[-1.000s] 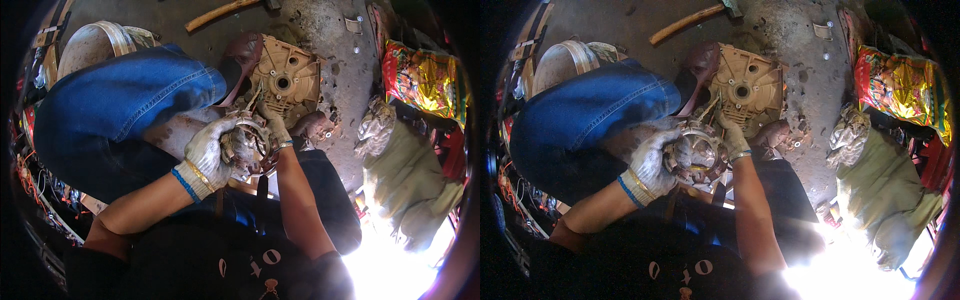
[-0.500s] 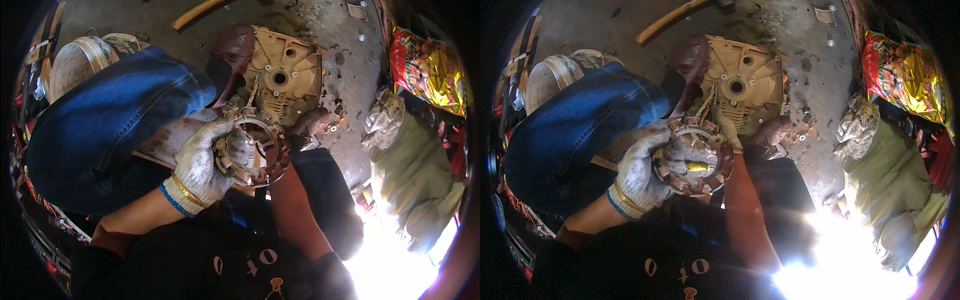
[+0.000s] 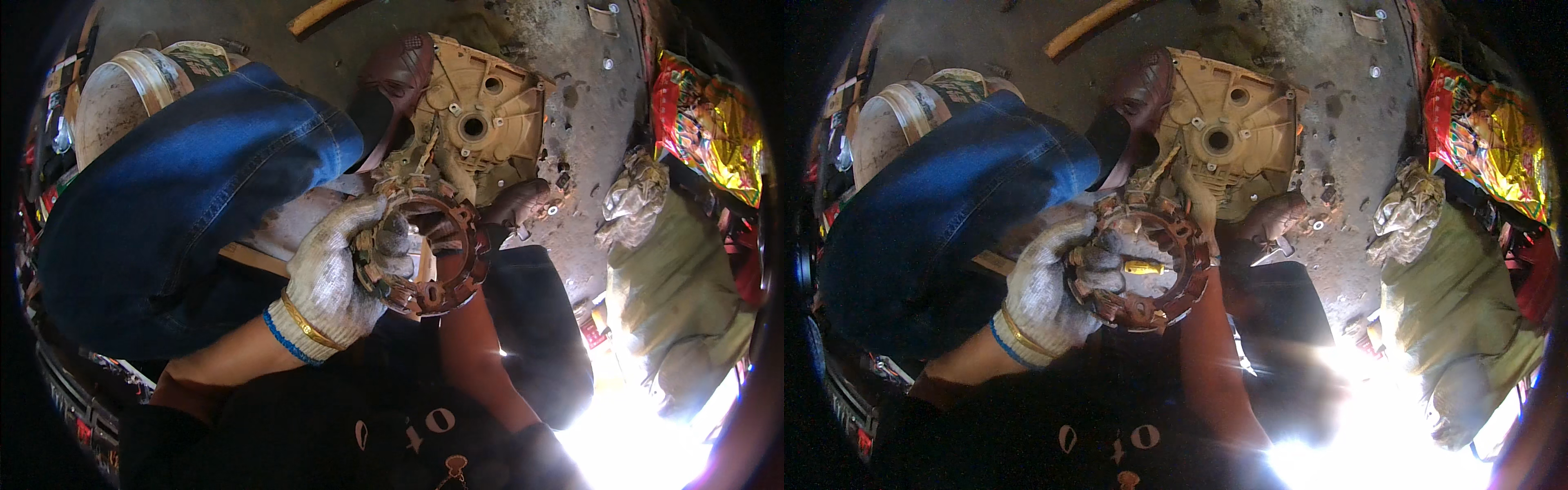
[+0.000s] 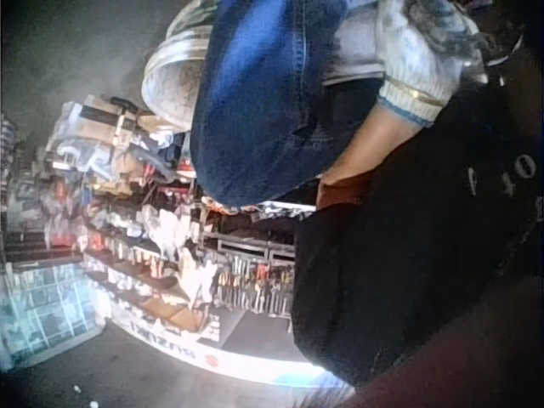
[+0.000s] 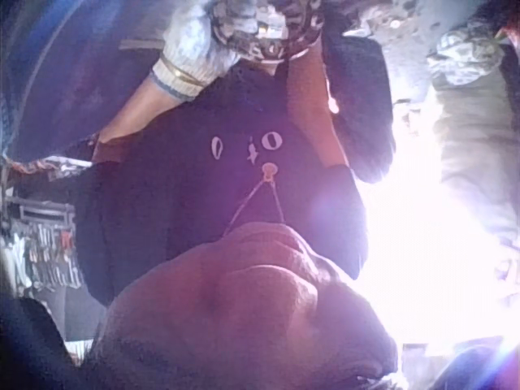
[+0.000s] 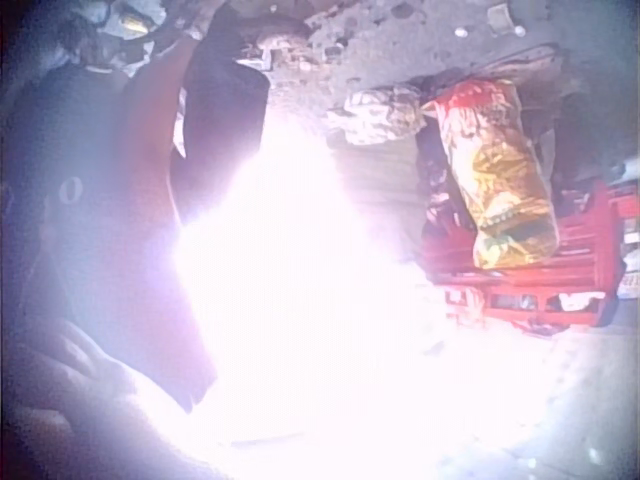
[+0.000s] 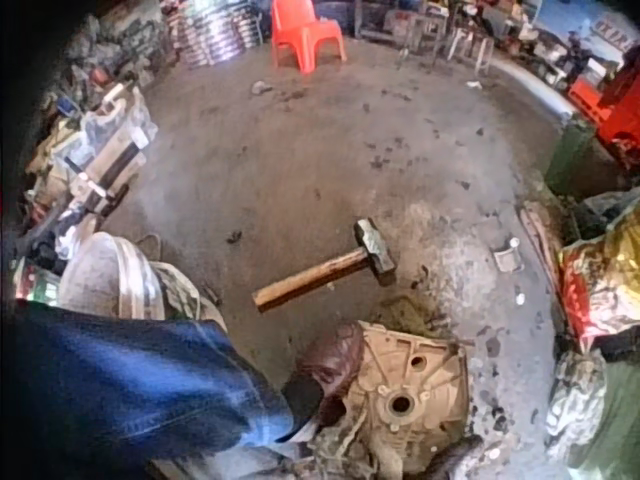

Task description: The person sits on the floor and disassembles a small engine casing. They use a cordless drill to remove bolts, then use pliers to extract a circular stator component. The removed parts are placed into a nearby bucket.

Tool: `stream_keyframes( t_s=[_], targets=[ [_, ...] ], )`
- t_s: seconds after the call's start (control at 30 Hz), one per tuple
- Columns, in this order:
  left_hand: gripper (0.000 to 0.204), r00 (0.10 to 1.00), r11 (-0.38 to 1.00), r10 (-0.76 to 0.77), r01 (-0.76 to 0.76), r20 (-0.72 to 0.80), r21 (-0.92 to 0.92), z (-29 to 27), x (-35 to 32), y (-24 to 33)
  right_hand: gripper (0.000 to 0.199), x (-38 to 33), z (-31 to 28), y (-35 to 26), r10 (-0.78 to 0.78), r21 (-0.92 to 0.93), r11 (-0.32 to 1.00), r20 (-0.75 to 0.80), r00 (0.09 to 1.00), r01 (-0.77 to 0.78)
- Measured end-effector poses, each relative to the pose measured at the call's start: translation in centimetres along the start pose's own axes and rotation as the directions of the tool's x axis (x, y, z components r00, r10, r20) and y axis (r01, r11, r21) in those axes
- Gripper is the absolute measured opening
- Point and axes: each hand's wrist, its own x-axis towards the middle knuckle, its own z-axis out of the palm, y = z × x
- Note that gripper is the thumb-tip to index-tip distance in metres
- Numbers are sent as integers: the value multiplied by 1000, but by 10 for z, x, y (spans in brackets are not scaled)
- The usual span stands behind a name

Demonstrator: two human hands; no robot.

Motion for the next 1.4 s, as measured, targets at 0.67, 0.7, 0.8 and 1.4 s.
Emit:
stream_keyframes(
  t_s=[0.67,0.7,0.8,1.4],
  targets=[
    [27,993,996,28,-18,115,-89,8,1,15,32,-40,103,-106,319,253,875,340,885,-413],
    [28,991,998,47,-40,127,-55,5,-1,11,32,-51,88,-95,268,108,947,246,932,-301],
    [25,981,996,-41,54,190,-66,-1,-6,0,33,-37,42,-60,169,-110,982,175,970,-152],
    [31,999,981,-8,17,-47,192,5,-8,-26,38,18,-11,-11,44,-201,979,99,994,-23]
  ],
)
